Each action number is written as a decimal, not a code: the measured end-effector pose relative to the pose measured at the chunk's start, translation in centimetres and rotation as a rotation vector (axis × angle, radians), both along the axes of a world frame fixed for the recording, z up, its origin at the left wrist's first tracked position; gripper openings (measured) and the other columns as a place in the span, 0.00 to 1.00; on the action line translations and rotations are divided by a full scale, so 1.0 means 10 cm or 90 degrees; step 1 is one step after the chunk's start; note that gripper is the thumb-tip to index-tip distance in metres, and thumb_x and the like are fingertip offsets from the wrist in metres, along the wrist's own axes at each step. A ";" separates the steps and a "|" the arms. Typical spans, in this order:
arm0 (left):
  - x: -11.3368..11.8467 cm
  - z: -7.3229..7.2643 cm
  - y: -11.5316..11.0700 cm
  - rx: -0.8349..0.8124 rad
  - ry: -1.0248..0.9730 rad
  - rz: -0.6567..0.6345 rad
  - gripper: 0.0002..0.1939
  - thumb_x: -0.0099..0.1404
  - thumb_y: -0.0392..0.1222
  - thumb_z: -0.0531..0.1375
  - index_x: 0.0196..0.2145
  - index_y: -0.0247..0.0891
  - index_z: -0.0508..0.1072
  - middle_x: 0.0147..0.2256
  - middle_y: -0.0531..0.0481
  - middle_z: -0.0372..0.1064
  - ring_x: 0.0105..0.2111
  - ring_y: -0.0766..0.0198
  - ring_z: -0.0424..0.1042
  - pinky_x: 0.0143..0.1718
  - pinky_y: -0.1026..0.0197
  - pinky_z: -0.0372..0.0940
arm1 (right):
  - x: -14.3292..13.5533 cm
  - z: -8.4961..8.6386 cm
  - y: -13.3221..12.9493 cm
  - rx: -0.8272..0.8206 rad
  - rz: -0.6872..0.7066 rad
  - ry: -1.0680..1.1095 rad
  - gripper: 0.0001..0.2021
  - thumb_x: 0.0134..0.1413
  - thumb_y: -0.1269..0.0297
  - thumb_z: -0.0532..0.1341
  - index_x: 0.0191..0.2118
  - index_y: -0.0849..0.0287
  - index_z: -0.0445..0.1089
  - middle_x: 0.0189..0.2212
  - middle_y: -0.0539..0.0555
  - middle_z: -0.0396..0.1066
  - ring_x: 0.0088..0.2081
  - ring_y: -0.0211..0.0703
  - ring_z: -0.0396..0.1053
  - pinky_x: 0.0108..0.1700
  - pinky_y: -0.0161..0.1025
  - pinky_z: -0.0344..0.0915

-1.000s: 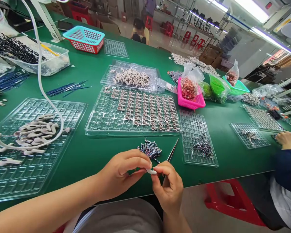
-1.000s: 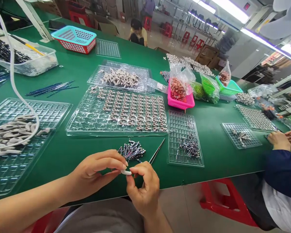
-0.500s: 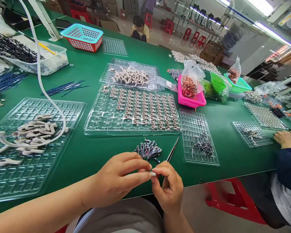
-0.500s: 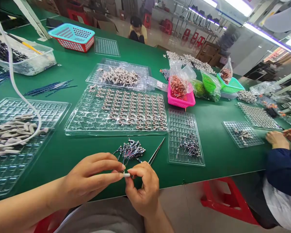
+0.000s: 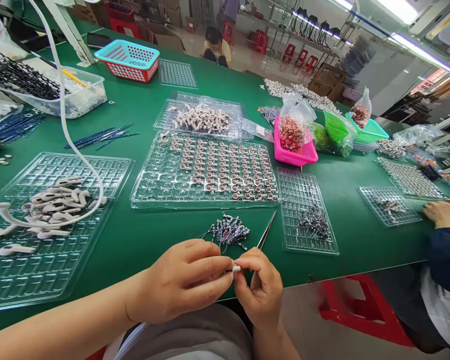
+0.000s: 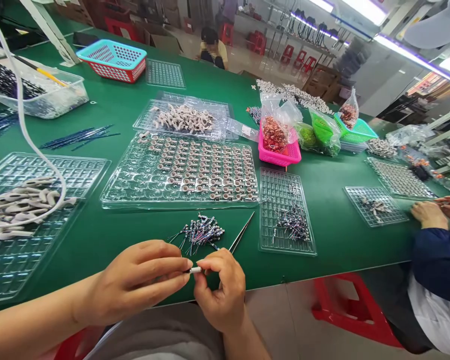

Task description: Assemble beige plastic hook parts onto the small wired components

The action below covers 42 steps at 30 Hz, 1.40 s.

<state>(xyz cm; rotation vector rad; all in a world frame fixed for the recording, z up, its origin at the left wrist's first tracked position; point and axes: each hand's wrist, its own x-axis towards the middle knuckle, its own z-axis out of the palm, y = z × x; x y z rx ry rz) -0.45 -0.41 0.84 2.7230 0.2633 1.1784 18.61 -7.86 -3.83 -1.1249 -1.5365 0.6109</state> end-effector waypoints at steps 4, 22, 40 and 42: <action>0.01 0.02 0.00 0.017 0.005 0.012 0.09 0.71 0.32 0.53 0.41 0.35 0.74 0.36 0.44 0.79 0.33 0.61 0.73 0.30 0.60 0.69 | 0.00 -0.01 0.00 -0.003 0.004 0.001 0.12 0.56 0.78 0.60 0.42 0.54 0.69 0.31 0.49 0.71 0.32 0.38 0.67 0.36 0.38 0.65; 0.06 -0.04 -0.02 -0.288 -0.040 0.057 0.11 0.67 0.28 0.56 0.43 0.39 0.72 0.40 0.45 0.73 0.35 0.64 0.73 0.36 0.63 0.69 | 0.00 -0.02 -0.01 -0.026 -0.015 0.020 0.11 0.58 0.76 0.60 0.43 0.53 0.69 0.32 0.50 0.70 0.33 0.38 0.68 0.34 0.36 0.65; 0.08 0.01 0.11 -1.104 -0.155 0.059 0.14 0.57 0.48 0.68 0.33 0.36 0.73 0.28 0.54 0.68 0.25 0.69 0.62 0.26 0.66 0.58 | 0.01 0.01 -0.01 -0.017 -0.074 -0.009 0.09 0.58 0.75 0.60 0.41 0.54 0.70 0.31 0.51 0.71 0.33 0.38 0.70 0.33 0.34 0.68; 0.07 -0.02 0.12 -1.117 -0.165 0.055 0.14 0.58 0.48 0.69 0.33 0.35 0.73 0.27 0.54 0.68 0.25 0.70 0.62 0.26 0.67 0.57 | 0.01 0.01 -0.01 -0.016 -0.075 -0.016 0.09 0.58 0.75 0.60 0.41 0.54 0.70 0.32 0.51 0.71 0.33 0.38 0.70 0.33 0.34 0.68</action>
